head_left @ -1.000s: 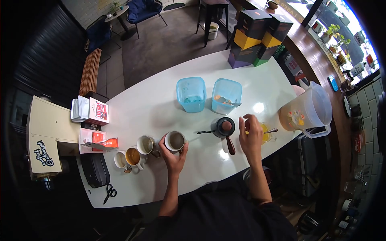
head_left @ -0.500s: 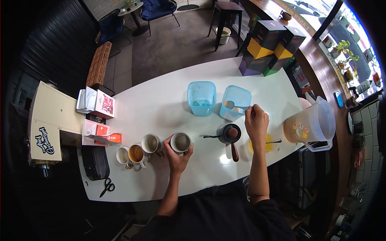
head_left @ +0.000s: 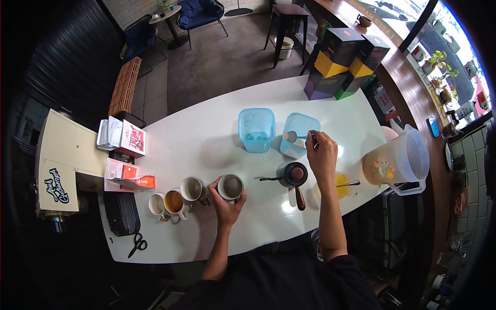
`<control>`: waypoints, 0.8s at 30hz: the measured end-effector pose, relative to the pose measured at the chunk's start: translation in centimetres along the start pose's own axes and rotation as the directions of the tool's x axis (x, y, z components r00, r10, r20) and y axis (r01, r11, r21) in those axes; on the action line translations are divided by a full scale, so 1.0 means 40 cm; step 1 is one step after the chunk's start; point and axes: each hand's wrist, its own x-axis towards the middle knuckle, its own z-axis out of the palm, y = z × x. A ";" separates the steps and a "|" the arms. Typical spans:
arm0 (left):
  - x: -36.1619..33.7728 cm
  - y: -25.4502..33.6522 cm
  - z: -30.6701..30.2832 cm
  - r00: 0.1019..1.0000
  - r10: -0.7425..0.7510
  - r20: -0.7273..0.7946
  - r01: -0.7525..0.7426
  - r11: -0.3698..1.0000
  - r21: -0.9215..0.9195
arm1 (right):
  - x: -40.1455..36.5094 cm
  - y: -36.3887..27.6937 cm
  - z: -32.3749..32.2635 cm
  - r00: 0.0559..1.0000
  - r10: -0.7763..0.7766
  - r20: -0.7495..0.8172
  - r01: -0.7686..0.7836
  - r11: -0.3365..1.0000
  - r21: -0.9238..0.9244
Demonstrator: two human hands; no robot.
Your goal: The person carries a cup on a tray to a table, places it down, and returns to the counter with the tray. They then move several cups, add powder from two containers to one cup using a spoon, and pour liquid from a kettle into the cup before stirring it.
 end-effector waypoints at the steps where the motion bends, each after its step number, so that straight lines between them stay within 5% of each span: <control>1: 0.001 0.002 0.001 1.000 0.005 0.001 -0.005 1.000 0.003 | 0.003 -0.002 0.000 1.000 -0.001 0.000 0.001 1.000 0.000; 7: 0.001 0.004 0.001 1.000 0.001 0.004 -0.001 1.000 -0.023 | 0.007 -0.011 -0.014 0.998 0.062 0.008 -0.062 0.998 -0.013; 16: 0.003 0.009 -0.002 1.000 0.020 0.012 -0.021 1.000 0.012 | -0.004 0.006 -0.058 0.958 0.246 -0.150 -0.202 0.944 0.259; 24: 0.003 0.000 0.001 1.000 0.029 0.007 -0.029 0.999 0.012 | -0.020 0.032 -0.092 0.964 0.178 -0.198 -0.107 0.940 0.325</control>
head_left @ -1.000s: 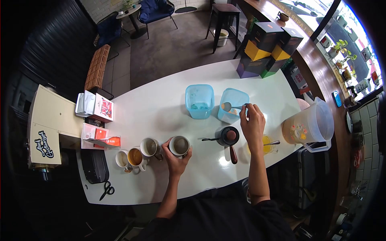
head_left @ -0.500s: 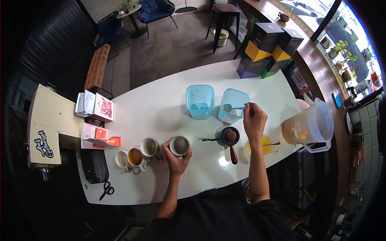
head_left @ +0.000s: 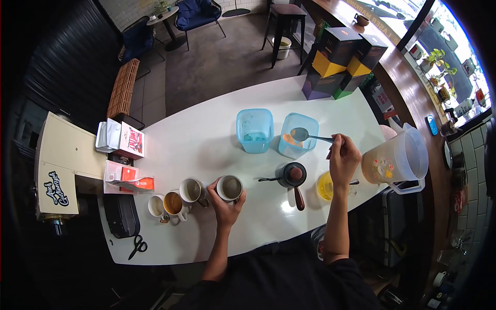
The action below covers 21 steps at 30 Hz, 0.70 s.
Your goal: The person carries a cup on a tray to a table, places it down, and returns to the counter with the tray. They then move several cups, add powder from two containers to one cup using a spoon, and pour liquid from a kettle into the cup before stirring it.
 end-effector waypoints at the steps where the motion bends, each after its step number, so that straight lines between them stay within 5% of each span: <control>1: 0.000 0.000 0.000 1.000 -0.008 -0.003 0.008 1.000 -0.005 | -0.003 -0.001 -0.002 1.000 0.001 0.001 -0.001 1.000 0.000; 6: 0.000 0.006 0.001 1.000 -0.006 -0.009 0.006 1.000 0.008 | -0.017 -0.002 -0.010 0.998 0.019 -0.063 -0.012 0.994 0.113; 21: 0.012 0.044 -0.002 0.999 -0.026 0.021 0.027 0.998 -0.051 | -0.034 -0.027 -0.049 0.997 -0.048 -0.062 0.052 0.997 0.062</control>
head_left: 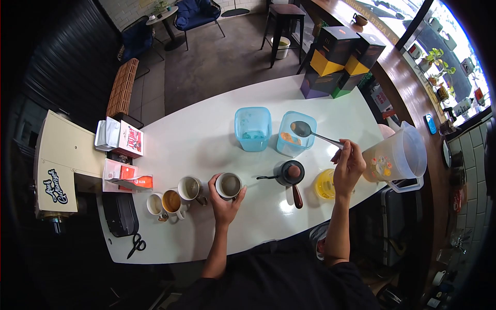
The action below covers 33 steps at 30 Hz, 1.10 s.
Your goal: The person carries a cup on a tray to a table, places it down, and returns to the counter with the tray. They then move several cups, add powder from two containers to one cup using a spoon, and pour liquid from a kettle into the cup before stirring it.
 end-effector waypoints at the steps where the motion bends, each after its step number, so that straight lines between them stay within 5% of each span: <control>1: 0.001 0.003 0.000 0.999 -0.046 0.021 0.047 0.998 -0.037 | 0.002 -0.001 0.002 1.000 -0.001 0.002 0.001 1.000 0.001; 13: 0.016 -0.011 0.002 0.999 -0.006 0.043 0.006 1.000 -0.015 | 0.013 -0.027 -0.007 0.971 -0.186 0.152 0.205 0.971 -0.120; 25: 0.005 -0.055 0.005 0.995 -0.073 0.075 0.078 0.994 -0.070 | 0.011 -0.042 -0.015 0.977 -0.214 -0.015 0.212 0.973 -0.088; 33: 0.021 0.014 -0.004 0.990 0.140 -0.004 -0.140 0.987 0.085 | 0.007 -0.054 -0.027 0.978 -0.134 -0.157 0.124 0.990 -0.072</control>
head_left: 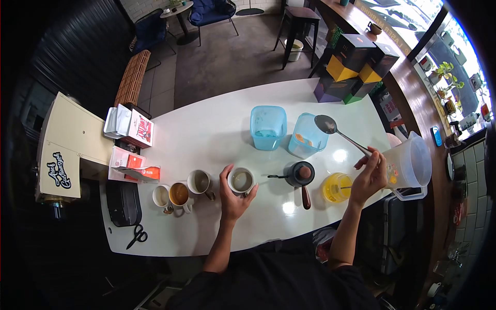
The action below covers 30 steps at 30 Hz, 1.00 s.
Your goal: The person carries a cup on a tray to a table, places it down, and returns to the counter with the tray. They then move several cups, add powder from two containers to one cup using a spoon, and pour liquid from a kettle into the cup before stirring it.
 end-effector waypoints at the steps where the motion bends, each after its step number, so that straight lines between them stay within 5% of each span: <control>1: 0.011 0.021 -0.009 1.000 0.000 -0.002 0.000 1.000 0.000 | 0.002 0.000 -0.003 0.999 0.033 -0.041 -0.031 0.999 0.041; 3: 0.039 0.062 -0.028 0.982 0.180 0.062 -0.190 0.956 0.225 | 0.009 0.002 -0.009 0.993 0.080 -0.085 -0.070 0.991 0.115; 8: 0.138 0.126 -0.019 0.977 0.200 0.071 -0.208 0.969 0.135 | 0.017 -0.017 0.006 0.988 0.140 -0.060 -0.122 0.963 0.240; 10: 0.188 0.144 -0.016 0.964 0.054 0.259 -0.094 0.985 0.145 | 0.016 -0.022 0.016 0.988 0.149 -0.050 -0.127 0.943 0.308; 11: 0.212 0.132 -0.013 0.947 0.078 0.310 -0.162 0.953 0.257 | 0.015 -0.026 0.020 0.988 0.145 -0.045 -0.124 0.942 0.311; 14: 0.274 0.113 0.021 0.926 -0.089 0.368 -0.028 0.953 0.300 | 0.010 -0.041 0.032 0.984 0.180 -0.005 -0.167 0.922 0.349; 27: 0.238 0.049 0.049 0.966 -0.013 0.258 -0.005 0.998 0.070 | -0.047 -0.105 0.060 0.945 0.141 0.296 -0.233 0.924 0.303; 30: 0.221 0.050 0.049 0.964 0.100 0.247 -0.124 0.989 0.081 | -0.071 -0.113 0.082 0.906 0.116 0.408 -0.256 0.917 0.307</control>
